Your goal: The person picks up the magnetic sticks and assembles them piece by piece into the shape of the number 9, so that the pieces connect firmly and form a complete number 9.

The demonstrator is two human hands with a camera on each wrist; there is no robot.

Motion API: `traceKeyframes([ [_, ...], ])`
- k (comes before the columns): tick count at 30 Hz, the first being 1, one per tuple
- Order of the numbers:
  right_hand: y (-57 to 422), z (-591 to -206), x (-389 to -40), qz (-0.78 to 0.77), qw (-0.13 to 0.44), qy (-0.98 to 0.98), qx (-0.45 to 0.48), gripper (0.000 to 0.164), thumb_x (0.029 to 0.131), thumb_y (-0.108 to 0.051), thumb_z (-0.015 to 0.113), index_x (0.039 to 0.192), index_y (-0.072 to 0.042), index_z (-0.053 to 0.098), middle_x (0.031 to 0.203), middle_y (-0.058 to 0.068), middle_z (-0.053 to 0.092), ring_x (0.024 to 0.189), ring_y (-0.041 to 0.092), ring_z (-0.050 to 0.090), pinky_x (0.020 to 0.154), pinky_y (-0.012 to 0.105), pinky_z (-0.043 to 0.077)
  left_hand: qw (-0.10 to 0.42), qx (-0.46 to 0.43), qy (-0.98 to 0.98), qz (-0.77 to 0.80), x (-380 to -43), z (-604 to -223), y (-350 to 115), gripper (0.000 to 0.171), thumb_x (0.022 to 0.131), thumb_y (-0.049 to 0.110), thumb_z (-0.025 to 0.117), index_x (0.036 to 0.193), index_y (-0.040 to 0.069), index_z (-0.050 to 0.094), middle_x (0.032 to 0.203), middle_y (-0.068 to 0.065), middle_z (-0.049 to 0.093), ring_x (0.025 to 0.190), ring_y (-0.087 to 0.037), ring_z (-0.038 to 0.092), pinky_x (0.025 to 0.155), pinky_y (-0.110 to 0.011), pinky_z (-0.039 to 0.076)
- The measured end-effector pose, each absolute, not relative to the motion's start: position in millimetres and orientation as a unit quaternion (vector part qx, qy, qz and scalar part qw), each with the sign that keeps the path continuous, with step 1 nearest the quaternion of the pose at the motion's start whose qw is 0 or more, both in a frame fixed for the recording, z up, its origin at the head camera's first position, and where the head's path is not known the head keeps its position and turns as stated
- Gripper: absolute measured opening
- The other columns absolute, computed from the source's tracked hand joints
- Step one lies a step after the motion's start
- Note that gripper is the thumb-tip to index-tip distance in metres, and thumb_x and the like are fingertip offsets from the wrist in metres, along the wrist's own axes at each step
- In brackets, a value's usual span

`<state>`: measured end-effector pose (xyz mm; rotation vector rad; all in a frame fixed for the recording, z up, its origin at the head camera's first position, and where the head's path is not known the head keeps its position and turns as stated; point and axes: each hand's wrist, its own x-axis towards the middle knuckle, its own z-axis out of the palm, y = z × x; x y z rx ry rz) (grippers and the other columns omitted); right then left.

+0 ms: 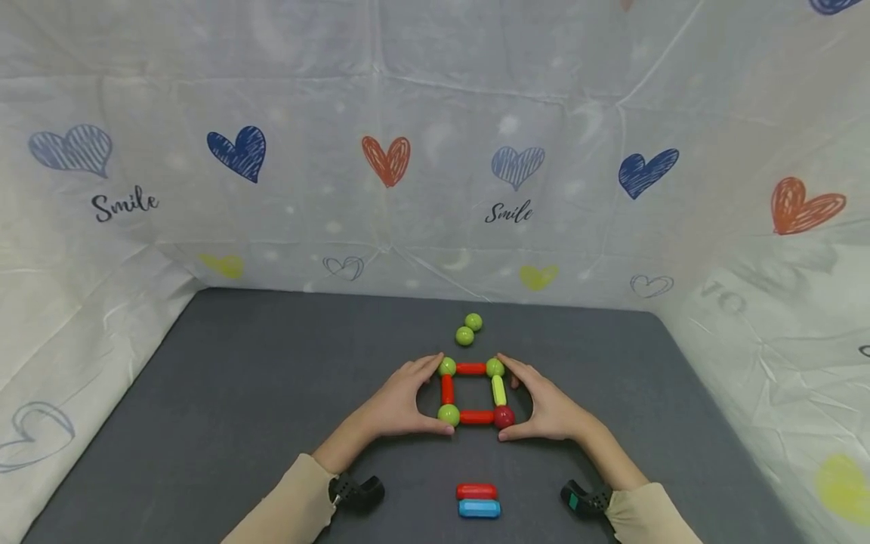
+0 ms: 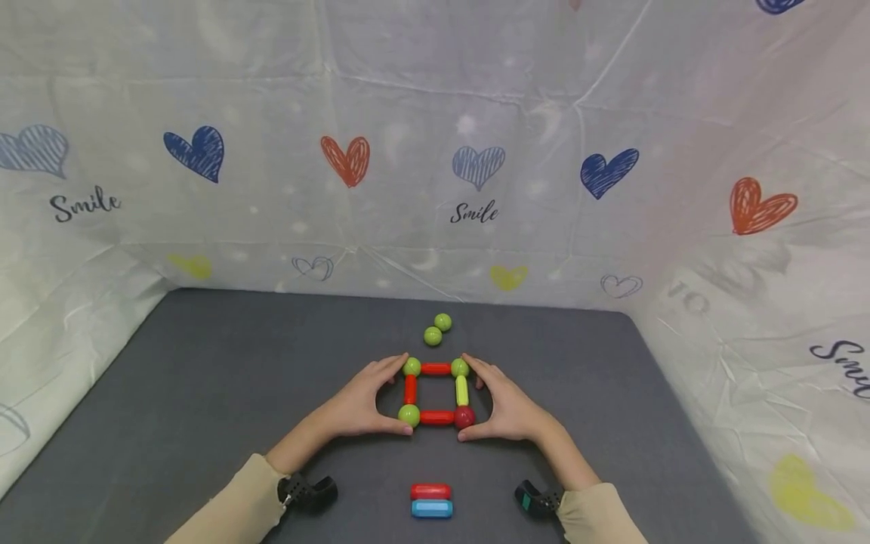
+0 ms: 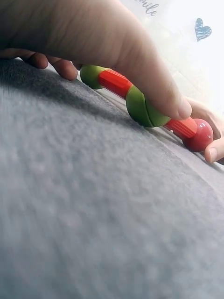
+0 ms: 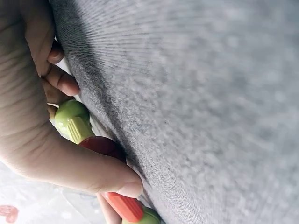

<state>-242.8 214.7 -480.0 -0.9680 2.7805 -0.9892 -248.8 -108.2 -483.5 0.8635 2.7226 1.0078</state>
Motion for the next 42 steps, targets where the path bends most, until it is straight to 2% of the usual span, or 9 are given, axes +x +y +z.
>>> traceKeyframes([
  [7,212,-478,-259,-0.32,0.03,0.897,-0.303,0.121,0.074,-0.047,0.097,0.167,-0.008,0.031,0.115,-0.001,0.049,0.108,0.016,0.047,0.091,0.04,0.042,0.05,0.282,0.899,0.332,-262,-482,-110,0.119,0.077,0.058,0.091,0.169,0.013,0.03,0.169,-0.01,0.037,0.125,-0.026,0.057,0.112,-0.056,0.043],
  [19,211,-477,-271,-0.324,0.04,0.897,-0.296,0.122,0.072,-0.048,0.098,0.168,-0.01,0.032,0.115,0.001,0.048,0.106,0.018,0.046,0.09,0.041,0.041,0.059,0.272,0.896,0.346,-268,-481,-110,0.12,0.078,0.058,0.09,0.17,0.012,0.028,0.171,-0.011,0.034,0.128,-0.025,0.057,0.112,-0.054,0.045],
  [21,211,-478,-271,-0.322,0.038,0.899,-0.295,0.122,0.072,-0.049,0.098,0.168,-0.01,0.032,0.115,0.0,0.049,0.106,0.017,0.046,0.09,0.041,0.041,0.06,0.265,0.897,0.348,-269,-481,-109,0.118,0.08,0.059,0.088,0.17,0.013,0.027,0.172,-0.01,0.032,0.136,-0.03,0.053,0.114,-0.056,0.043],
  [24,211,-479,-271,-0.325,0.039,0.899,-0.292,0.122,0.072,-0.049,0.098,0.168,-0.011,0.032,0.115,0.001,0.049,0.106,0.017,0.046,0.091,0.042,0.042,0.055,0.251,0.9,0.353,-269,-480,-105,0.111,0.085,0.061,0.083,0.17,0.016,0.027,0.173,-0.008,0.03,0.15,-0.038,0.041,0.118,-0.062,0.036],
  [27,212,-482,-269,-0.326,0.038,0.9,-0.288,0.123,0.071,-0.05,0.098,0.168,-0.012,0.033,0.116,0.001,0.05,0.105,0.017,0.047,0.091,0.043,0.043,0.035,0.235,0.902,0.361,-272,-481,-97,0.102,0.09,0.061,0.077,0.169,0.018,0.031,0.172,-0.008,0.032,0.156,-0.044,0.03,0.119,-0.067,0.032],
  [34,212,-486,-268,-0.321,0.013,0.899,-0.298,0.123,0.069,-0.051,0.099,0.166,-0.011,0.035,0.116,-0.001,0.051,0.103,0.014,0.047,0.089,0.04,0.043,-0.013,0.19,0.879,0.438,-279,-482,-77,0.076,0.096,0.051,0.075,0.16,0.017,0.051,0.161,-0.012,0.049,0.145,-0.044,0.044,0.114,-0.067,0.038],
  [42,212,-486,-267,-0.322,0.009,0.9,-0.295,0.124,0.068,-0.051,0.1,0.166,-0.012,0.036,0.117,-0.001,0.052,0.105,0.014,0.047,0.09,0.041,0.044,-0.001,0.244,0.907,0.345,-277,-484,-77,0.085,0.091,0.063,0.074,0.163,0.025,0.047,0.166,-0.003,0.044,0.139,-0.036,0.045,0.114,-0.066,0.037],
])
